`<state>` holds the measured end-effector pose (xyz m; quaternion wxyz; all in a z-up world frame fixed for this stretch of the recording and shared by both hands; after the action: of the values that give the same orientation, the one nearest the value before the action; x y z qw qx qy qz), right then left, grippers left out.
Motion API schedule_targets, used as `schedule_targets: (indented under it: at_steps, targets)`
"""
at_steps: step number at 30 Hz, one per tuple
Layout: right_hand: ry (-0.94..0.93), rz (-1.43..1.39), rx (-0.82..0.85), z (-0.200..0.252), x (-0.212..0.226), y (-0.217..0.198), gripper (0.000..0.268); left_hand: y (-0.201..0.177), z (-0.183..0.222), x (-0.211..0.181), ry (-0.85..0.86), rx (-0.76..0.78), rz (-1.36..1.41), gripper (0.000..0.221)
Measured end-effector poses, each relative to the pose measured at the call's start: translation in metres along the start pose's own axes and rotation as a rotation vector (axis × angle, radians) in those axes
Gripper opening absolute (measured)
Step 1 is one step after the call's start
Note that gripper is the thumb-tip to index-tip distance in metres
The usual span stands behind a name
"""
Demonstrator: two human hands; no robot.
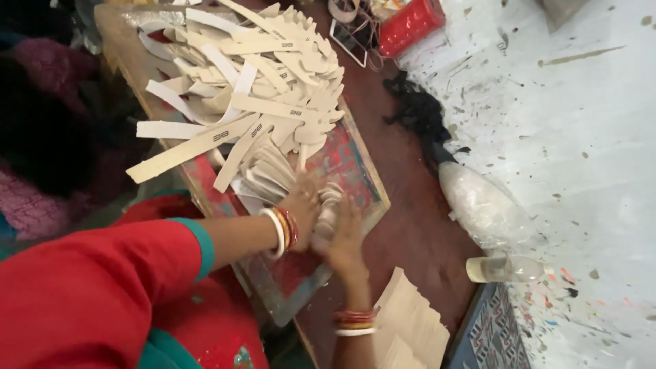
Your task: Sorting and stacking printed cardboard tags on a workbench in a production facility.
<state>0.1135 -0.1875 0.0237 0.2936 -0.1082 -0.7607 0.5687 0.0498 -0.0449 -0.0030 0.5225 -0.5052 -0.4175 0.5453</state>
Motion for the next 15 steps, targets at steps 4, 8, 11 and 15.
schedule_targets:
  at_steps: [4,8,11,15]
  targets:
    - [0.034,0.147,0.040,0.004,0.001,0.010,0.127,0.010,-0.016,0.002,0.082,-0.158,-0.029,0.092]
    - [0.244,0.248,0.159,0.007,0.000,0.007,0.117,-0.012,-0.010,0.005,0.063,-0.050,-0.013,0.080]
    - [0.328,0.267,0.236,0.007,-0.004,0.000,0.128,-0.025,0.006,0.006,0.119,0.005,-0.030,0.074]
    - [0.122,0.373,0.158,0.010,-0.006,0.002,0.128,-0.007,-0.008,-0.003,0.140,-0.041,0.051,0.086]
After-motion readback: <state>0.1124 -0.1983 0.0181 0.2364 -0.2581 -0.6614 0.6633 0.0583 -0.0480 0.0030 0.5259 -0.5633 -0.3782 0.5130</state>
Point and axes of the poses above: each hand's wrist, its own z-axis away from the middle knuckle, its own y-axis out of the palm, x = y × z, the point moved 4 cm from there along -z, towards the middle knuckle, and after that the axes turned 7 degrees about -y, right-handed, at the moved point
